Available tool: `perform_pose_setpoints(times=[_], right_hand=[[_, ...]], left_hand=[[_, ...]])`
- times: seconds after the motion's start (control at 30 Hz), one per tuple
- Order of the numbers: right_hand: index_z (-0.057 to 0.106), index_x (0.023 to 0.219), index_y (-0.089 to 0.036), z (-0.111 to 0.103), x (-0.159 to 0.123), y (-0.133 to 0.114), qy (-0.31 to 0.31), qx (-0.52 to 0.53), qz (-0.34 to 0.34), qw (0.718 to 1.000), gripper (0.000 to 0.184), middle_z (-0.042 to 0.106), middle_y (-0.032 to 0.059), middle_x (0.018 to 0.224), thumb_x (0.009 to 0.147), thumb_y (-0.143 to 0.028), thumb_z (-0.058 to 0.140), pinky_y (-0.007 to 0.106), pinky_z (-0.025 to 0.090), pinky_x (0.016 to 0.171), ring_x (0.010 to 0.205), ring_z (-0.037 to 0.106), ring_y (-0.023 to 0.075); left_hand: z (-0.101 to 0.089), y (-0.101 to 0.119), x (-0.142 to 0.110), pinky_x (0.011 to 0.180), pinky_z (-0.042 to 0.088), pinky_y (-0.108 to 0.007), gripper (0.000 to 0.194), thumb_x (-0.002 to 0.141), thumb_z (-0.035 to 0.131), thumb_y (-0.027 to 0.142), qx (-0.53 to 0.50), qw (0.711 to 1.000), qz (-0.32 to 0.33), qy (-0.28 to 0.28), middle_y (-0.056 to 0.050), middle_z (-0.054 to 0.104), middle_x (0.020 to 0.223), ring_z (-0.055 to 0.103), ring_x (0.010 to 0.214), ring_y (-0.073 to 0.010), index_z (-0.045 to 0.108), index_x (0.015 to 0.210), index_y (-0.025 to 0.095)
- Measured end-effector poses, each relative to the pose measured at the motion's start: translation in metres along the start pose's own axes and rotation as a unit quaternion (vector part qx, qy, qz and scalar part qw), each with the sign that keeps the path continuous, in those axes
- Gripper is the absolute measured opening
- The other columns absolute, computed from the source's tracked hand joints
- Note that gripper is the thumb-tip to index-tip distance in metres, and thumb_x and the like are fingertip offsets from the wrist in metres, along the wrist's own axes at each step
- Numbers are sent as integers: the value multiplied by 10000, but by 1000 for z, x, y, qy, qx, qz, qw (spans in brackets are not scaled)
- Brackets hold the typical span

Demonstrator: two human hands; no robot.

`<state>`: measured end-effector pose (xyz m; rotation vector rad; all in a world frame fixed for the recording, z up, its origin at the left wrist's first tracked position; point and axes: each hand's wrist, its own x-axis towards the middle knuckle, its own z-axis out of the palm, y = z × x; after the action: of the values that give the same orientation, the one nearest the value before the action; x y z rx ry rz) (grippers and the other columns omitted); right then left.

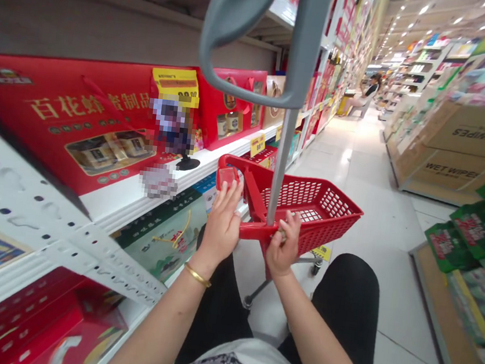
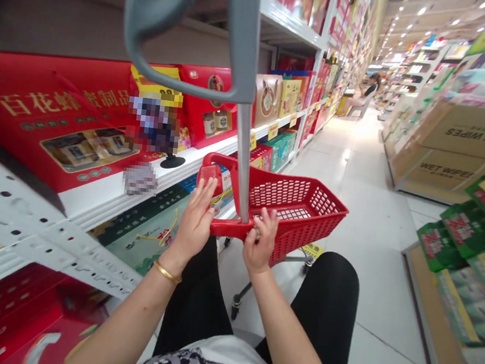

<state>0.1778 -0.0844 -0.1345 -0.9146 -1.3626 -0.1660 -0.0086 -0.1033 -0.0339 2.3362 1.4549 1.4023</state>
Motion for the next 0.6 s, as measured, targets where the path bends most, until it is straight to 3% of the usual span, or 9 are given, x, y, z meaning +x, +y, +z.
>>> perform_pose_setpoints(times=[0.13,0.23,0.37,0.47,0.6], right_hand=[[573,1339,-291,10,-4,-4,-38,-20,-49,998,397,441,80,1604,948,-242,532,714,209,1226,1546,284,340],[521,1397,-309,16,-25,11,-42,-37,-24,998,448,379,80,1641,954,-245,509,726,218,1218,1554,259,345],[310,1545,-286,29,-59,31,-33,-55,16,998,605,259,137,1686,964,-219,462,755,221,1199,1578,173,336],[243,1573,-297,37,-49,35,-26,-58,-36,997,677,244,131,1692,953,-266,514,745,176,1216,1584,143,337],[394,1497,-352,37,-14,40,-41,-53,-105,992,558,403,60,1629,957,-329,534,732,107,1234,1571,216,329]], left_hand=[[-14,2,4,1285,179,-585,697,984,354,144,53,998,-1,-19,-6,288,1689,192,1581,-262,224,1641,334],[-20,15,15,1285,121,-611,616,1024,356,221,143,988,28,-56,-46,361,1659,243,1568,-278,270,1630,287],[-10,27,34,1273,171,-598,785,942,557,606,198,972,64,-104,-181,470,1577,348,1517,-376,410,1551,134],[-1,24,45,1262,206,-575,890,856,596,741,221,964,51,-139,-223,536,1510,422,1468,-405,511,1472,104],[1,19,51,1266,197,-546,902,856,566,777,219,961,56,-161,-210,555,1497,452,1450,-378,520,1470,118]])
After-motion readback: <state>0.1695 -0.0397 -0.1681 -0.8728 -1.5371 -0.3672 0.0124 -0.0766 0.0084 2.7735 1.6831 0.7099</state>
